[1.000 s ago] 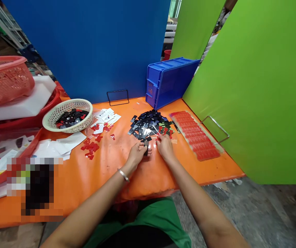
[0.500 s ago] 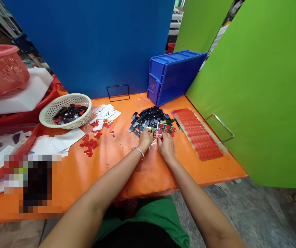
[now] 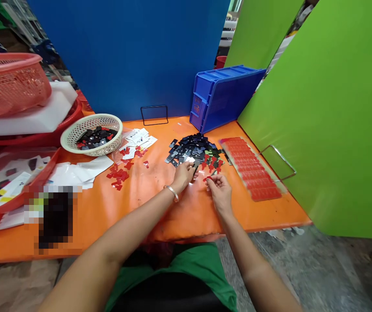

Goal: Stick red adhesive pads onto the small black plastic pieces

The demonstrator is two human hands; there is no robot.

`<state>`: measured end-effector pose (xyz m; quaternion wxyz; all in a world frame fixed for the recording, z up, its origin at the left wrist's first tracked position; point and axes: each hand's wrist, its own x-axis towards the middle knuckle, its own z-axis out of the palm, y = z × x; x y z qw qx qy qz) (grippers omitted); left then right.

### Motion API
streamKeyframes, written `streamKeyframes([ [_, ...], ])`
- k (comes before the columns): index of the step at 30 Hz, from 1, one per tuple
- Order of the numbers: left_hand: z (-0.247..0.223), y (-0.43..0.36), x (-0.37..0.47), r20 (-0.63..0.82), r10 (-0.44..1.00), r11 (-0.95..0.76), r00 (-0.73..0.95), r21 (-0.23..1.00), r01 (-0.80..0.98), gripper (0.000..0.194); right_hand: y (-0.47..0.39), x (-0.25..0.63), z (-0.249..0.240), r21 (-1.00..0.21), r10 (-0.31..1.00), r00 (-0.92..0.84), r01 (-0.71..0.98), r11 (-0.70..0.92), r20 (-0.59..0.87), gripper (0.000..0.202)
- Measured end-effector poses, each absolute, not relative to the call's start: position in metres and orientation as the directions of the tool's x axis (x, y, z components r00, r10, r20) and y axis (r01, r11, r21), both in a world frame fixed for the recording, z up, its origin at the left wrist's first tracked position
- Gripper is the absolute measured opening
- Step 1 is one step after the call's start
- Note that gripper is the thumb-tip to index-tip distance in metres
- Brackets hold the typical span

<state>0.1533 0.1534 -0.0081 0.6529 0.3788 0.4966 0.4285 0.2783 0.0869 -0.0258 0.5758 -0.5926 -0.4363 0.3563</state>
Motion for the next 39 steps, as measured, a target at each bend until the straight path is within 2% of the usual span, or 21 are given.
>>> streamKeyframes([
  [2,-0.005,0.128,0.137,-0.345,0.92,0.379,0.185,0.904,-0.199,0.009,0.071,0.27,-0.023,-0.998,0.939,0.34,0.056,0.021,0.039,0.022],
  [9,-0.013,0.049,0.102,-0.523,0.811,0.585,0.263,0.729,-0.355,0.023,0.031,0.237,-0.029,-0.997,0.974,0.226,0.08,-0.012,0.007,0.021],
  [13,-0.019,0.042,0.103,-0.508,0.823,0.567,0.254,0.731,-0.379,0.026,0.024,0.226,-0.035,-0.999,0.988,0.148,0.021,-0.046,-0.043,0.024],
  [20,-0.019,0.045,0.102,-0.524,0.806,0.592,0.276,0.712,-0.377,0.023,0.025,0.223,-0.038,-0.999,0.983,0.176,-0.032,-0.041,-0.046,0.023],
  [39,-0.018,0.046,0.1,-0.531,0.79,0.612,0.306,0.708,-0.352,0.025,0.025,0.224,-0.041,-0.998,0.983,0.174,-0.014,-0.054,-0.056,0.023],
])
